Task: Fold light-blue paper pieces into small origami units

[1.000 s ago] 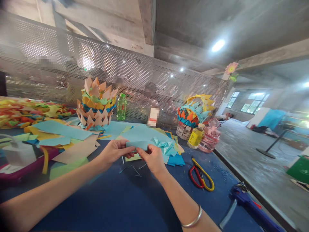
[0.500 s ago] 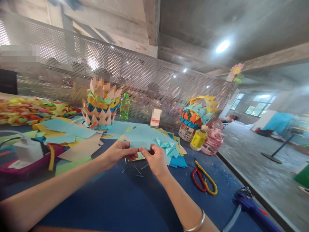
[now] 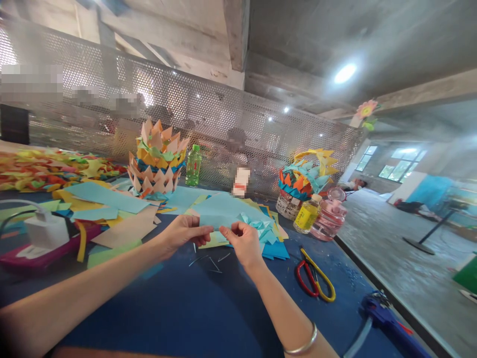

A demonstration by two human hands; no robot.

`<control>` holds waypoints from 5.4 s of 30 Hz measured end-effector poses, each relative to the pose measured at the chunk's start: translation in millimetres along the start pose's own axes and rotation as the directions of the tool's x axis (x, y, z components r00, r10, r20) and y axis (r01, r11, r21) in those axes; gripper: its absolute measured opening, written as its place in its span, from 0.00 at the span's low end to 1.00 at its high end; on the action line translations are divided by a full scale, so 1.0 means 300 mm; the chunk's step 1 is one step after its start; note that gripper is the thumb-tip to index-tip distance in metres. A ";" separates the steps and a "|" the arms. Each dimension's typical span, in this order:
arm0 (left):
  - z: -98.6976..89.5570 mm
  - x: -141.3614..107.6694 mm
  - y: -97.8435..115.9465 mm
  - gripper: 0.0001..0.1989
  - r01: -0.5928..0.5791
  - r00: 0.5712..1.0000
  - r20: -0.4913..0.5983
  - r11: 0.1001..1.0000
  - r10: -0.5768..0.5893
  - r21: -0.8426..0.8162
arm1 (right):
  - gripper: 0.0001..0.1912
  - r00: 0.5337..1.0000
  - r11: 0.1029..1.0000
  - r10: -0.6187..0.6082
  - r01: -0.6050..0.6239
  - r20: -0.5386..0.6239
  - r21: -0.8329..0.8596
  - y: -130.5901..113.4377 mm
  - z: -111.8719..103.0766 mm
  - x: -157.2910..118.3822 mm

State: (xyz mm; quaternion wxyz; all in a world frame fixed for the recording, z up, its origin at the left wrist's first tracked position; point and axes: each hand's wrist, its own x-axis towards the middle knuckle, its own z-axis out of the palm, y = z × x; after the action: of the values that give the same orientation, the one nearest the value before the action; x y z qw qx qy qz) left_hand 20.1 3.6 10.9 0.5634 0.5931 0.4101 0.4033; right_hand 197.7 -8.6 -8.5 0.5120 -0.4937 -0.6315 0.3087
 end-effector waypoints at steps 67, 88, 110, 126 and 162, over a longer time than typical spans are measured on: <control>-0.034 0.033 -0.021 0.16 -0.087 0.996 0.001 0.984 0.088 0.155 | 0.24 0.981 0.950 0.186 -0.195 0.061 0.243 0.009 -0.001 0.008; -0.044 0.044 -0.020 0.11 -0.069 0.992 0.117 0.979 0.047 0.193 | 0.17 0.989 0.983 -0.039 0.063 0.142 -0.170 0.055 -0.018 0.021; -0.066 0.051 -0.022 0.15 -0.070 0.996 0.066 0.987 0.060 0.144 | 0.16 0.985 0.930 -0.130 0.161 0.116 -0.331 0.065 -0.049 0.043; -0.064 0.042 -0.024 0.20 -0.025 0.999 0.033 1.000 0.025 0.002 | 0.14 0.976 0.925 -0.165 0.202 0.141 -0.322 0.059 -0.044 0.033; -0.039 0.040 -0.053 0.13 -0.080 0.975 0.218 0.983 0.043 0.165 | 0.27 0.858 0.736 -0.497 0.497 0.132 -0.459 -0.006 -0.014 -0.017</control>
State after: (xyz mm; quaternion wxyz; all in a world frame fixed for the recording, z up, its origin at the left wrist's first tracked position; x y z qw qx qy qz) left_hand 12.7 19.3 -4.5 0.5380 0.6918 0.3621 0.3177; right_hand 201.1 -14.6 -7.6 0.4377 -0.4176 -0.7963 -0.0043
